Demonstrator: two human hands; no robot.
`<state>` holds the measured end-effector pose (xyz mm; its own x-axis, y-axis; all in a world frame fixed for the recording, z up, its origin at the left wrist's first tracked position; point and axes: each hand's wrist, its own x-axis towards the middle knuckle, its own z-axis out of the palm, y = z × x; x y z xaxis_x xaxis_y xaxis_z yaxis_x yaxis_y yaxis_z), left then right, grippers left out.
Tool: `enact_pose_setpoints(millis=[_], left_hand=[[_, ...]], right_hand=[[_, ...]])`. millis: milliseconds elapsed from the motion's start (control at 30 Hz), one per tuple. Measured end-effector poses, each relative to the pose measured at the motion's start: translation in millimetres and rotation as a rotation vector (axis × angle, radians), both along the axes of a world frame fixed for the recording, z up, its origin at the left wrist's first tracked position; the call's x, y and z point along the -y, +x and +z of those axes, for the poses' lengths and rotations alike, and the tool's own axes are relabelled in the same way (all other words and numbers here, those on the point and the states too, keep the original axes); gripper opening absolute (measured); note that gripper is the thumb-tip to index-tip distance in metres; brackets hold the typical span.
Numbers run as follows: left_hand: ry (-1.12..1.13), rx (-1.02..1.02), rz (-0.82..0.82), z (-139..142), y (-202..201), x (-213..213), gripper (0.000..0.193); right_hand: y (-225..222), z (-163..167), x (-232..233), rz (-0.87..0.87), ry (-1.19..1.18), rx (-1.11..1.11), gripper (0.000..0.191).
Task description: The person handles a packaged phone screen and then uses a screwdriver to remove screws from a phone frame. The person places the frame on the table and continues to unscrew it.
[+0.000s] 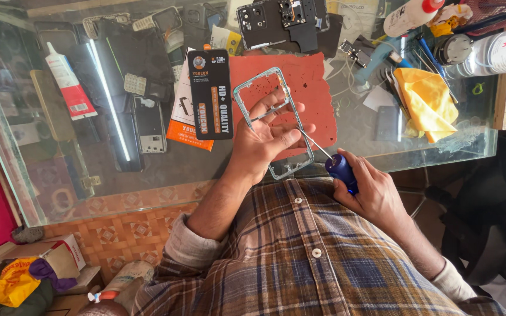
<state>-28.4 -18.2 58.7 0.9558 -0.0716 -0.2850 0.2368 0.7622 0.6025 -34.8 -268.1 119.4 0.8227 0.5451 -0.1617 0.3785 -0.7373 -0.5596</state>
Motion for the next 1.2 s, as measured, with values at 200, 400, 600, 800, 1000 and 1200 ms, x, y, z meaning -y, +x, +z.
enact_pose_setpoints(millis=[200, 400, 600, 800, 1000, 1200], left_hand=[[0.089, 0.078, -0.081, -0.3, 2.1, -6.5, 0.047], [0.106, 0.064, -0.233, 5.2, 1.3, -24.2, 0.049], [0.051, 0.102, -0.286, 10.3, 0.5, -26.9, 0.063], [-0.031, 0.159, -0.326, 11.6, -0.4, -30.7, 0.078], [-0.031, 0.171, -0.357, 14.6, -0.5, -34.1, 0.082], [-0.026, 0.196, -0.364, 16.3, 0.2, -33.6, 0.086]], right_hand=[[-1.4, 6.6, -0.8, 0.039, 0.016, 0.044, 0.055], [1.0, 14.0, 1.0, 0.057, -0.028, 0.027, 0.056], [1.7, 15.6, 2.6, 0.05, -0.015, 0.044, 0.055], [1.1, 15.9, 2.6, 0.043, -0.02, -0.003, 0.055], [3.1, 18.2, 1.9, 0.03, 0.002, 0.024, 0.054], [4.5, 19.0, 1.3, 0.011, -0.007, 0.025, 0.054]])
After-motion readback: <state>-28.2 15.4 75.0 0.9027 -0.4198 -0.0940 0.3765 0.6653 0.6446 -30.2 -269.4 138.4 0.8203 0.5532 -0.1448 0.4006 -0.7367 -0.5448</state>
